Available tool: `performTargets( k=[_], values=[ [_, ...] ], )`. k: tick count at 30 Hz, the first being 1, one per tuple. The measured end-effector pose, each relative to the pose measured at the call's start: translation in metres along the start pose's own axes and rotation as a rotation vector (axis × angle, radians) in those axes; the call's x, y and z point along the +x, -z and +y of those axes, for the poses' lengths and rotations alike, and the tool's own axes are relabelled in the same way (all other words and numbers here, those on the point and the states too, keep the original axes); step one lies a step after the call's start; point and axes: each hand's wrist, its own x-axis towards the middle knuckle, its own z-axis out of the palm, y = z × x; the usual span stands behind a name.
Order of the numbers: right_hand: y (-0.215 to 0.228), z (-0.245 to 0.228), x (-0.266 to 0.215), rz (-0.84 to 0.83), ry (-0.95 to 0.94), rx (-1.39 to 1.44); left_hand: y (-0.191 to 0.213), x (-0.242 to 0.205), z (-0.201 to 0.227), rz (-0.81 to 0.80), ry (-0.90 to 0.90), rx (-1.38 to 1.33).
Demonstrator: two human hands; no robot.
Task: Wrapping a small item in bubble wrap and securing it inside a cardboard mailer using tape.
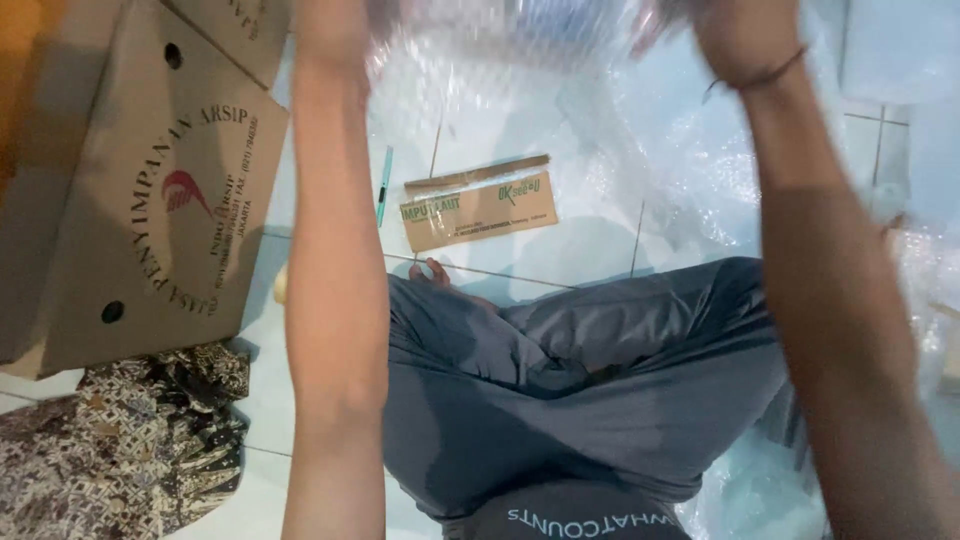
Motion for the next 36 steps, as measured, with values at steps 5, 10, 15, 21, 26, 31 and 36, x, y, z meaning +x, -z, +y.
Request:
performTargets(
  k=[5, 10, 15, 21, 26, 31, 36],
  values=[
    [-0.040, 0.047, -0.064, 0.022, -0.063, -0.018, -0.005, -0.004, -0.054, 0.011, 0.050, 0.051],
    [-0.043, 0.125, -0.108, 0.233, -0.552, 0.197, 0.016, -0.015, -0.156, 0.098, 0.238, 0.117],
    [-0.036, 0.198, -0.146, 0.320, -0.650, 0.094, 0.048, -0.026, -0.232, 0.164, 0.354, 0.483],
    [-0.035, 0.203, -0.155, 0.225, -0.660, -0.157, 0.048, -0.057, -0.231, 0.035, 0.306, 0.785],
    [-0.033, 0.209, -0.163, 0.237, -0.706, -0.171, 0.052, -0.057, -0.237, -0.046, 0.310, 0.937],
    [-0.037, 0.201, -0.169, 0.202, -0.759, -0.205, 0.065, -0.051, -0.270, -0.128, 0.353, 1.044],
    [-0.033, 0.204, -0.176, 0.166, -0.836, -0.336, 0.057, -0.063, -0.253, -0.222, 0.340, 1.391]
  ],
)
